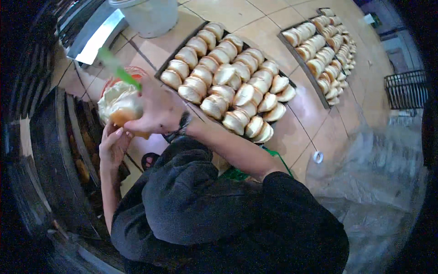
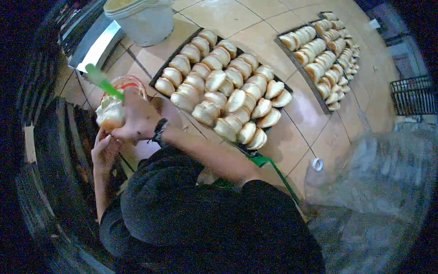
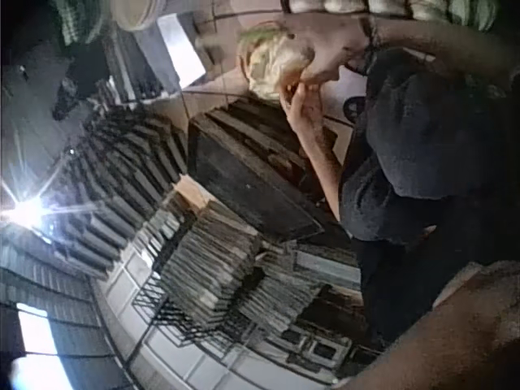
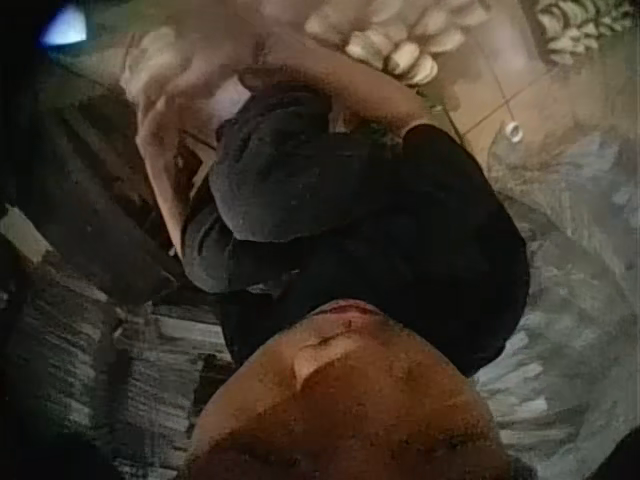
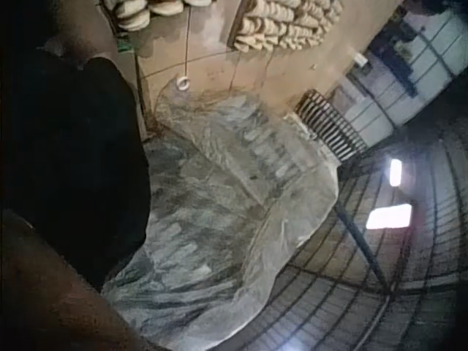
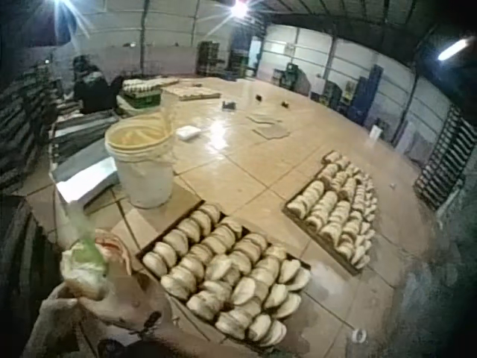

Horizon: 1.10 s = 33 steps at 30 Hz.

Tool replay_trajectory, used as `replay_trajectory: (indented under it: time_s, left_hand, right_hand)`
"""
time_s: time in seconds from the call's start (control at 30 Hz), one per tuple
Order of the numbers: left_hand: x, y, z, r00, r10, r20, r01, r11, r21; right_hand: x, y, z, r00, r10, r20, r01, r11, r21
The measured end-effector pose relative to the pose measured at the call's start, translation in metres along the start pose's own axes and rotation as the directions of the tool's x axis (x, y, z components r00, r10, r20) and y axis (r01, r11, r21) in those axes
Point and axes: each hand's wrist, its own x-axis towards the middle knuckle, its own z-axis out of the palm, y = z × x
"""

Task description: The person spreads a white cream-like substance onto the inside of sliced bread rolls using a green spatula, handling one roll at a time from a tray. The person periodically moves trays of rolls around on the floor and picks up new unsliced bread rolls from a separate tray to continue the process.

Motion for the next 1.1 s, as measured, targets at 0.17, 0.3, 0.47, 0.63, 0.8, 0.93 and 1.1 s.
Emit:
replay_trajectory:
  time_s: [0.17, 0.3, 0.47, 0.63, 0.8, 0.93, 1.1]
  left_hand:
    - [-0.009, 0.008, 0.007, 0.998, 0.048, 0.027, -0.054, 0.947, 0.316]
    - [-0.054, -0.005, -0.036, 0.996, 0.068, -0.062, -0.053, 0.974, 0.221]
    - [-0.118, -0.024, -0.064, 0.946, 0.011, -0.325, 0.072, 0.968, 0.242]
    - [-0.193, -0.080, -0.125, 0.863, -0.107, -0.493, 0.263, 0.930, 0.258]
    - [-0.238, -0.128, -0.147, 0.921, -0.073, -0.382, 0.117, 0.989, 0.094]
    - [-0.270, -0.157, -0.173, 0.727, -0.250, -0.640, 0.287, 0.957, -0.048]
    - [-0.287, -0.156, -0.168, 0.706, -0.199, -0.679, 0.160, 0.980, -0.121]
  right_hand:
    - [-0.034, 0.041, -0.105, 0.896, 0.378, -0.234, -0.440, 0.830, -0.342]
    - [-0.051, 0.135, -0.195, 0.680, 0.341, -0.650, -0.684, 0.614, -0.394]
    - [0.004, 0.231, -0.250, 0.358, 0.487, -0.797, -0.905, 0.391, -0.168]
    - [0.070, 0.279, -0.231, 0.214, 0.545, -0.811, -0.951, 0.305, -0.046]
    - [0.129, 0.311, -0.198, 0.217, 0.644, -0.733, -0.897, 0.428, 0.111]
    - [0.154, 0.310, -0.146, 0.127, 0.652, -0.748, -0.949, 0.299, 0.100]
    - [0.156, 0.267, -0.100, 0.355, 0.506, -0.786, -0.919, 0.344, -0.194]
